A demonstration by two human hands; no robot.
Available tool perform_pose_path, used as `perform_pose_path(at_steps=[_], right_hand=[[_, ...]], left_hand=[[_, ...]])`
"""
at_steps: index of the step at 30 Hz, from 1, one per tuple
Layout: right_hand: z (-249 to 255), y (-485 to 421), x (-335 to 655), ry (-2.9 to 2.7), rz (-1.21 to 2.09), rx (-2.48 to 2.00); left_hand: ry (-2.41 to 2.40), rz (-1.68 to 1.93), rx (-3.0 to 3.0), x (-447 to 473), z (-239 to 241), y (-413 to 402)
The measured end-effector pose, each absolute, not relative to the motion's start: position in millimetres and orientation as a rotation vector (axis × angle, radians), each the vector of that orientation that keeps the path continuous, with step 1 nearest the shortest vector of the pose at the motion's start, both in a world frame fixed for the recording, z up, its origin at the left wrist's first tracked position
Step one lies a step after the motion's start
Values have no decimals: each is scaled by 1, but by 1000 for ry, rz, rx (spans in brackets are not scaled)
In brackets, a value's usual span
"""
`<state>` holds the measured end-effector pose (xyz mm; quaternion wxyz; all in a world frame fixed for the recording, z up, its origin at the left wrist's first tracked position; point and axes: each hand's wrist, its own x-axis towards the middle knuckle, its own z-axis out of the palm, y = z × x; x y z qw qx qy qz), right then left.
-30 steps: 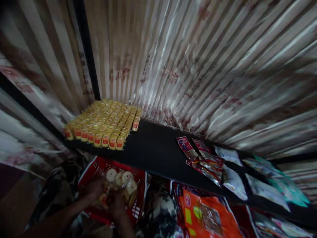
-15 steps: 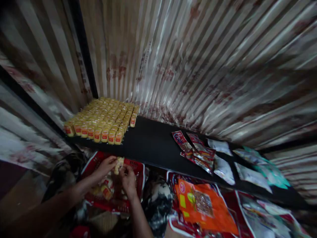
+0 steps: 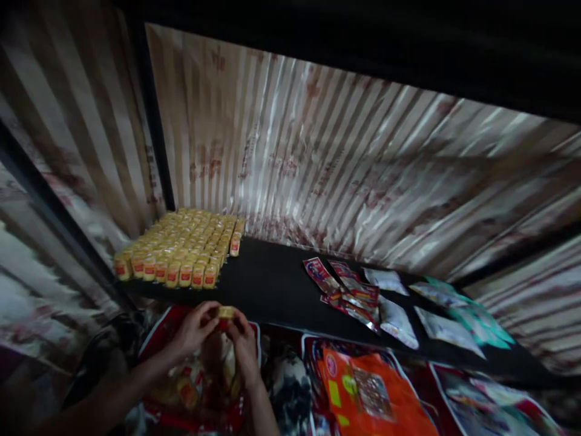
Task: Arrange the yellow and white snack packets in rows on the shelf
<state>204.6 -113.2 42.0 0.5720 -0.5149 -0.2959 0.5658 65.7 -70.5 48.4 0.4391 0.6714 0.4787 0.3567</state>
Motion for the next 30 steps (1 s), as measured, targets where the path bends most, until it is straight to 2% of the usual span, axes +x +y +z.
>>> perform_pose_path(at_steps=[4, 10, 25, 27, 30], right_hand=[[63, -110, 214, -434, 1515, -1101], [73, -90, 219, -534, 1476, -1085], [36, -44, 233, -562, 1259, -1227], [33, -42, 238, -682, 1150, -1336], [41, -40, 250, -1084, 743, -1520]], left_hand=[[1112, 1017, 2082, 63, 58, -74], [1065, 1107, 2308, 65, 60, -66], [1302, 981, 1828, 111, 53, -41], [1349, 932, 1896, 112, 57, -35], [1306, 812, 2104, 110, 68, -24]])
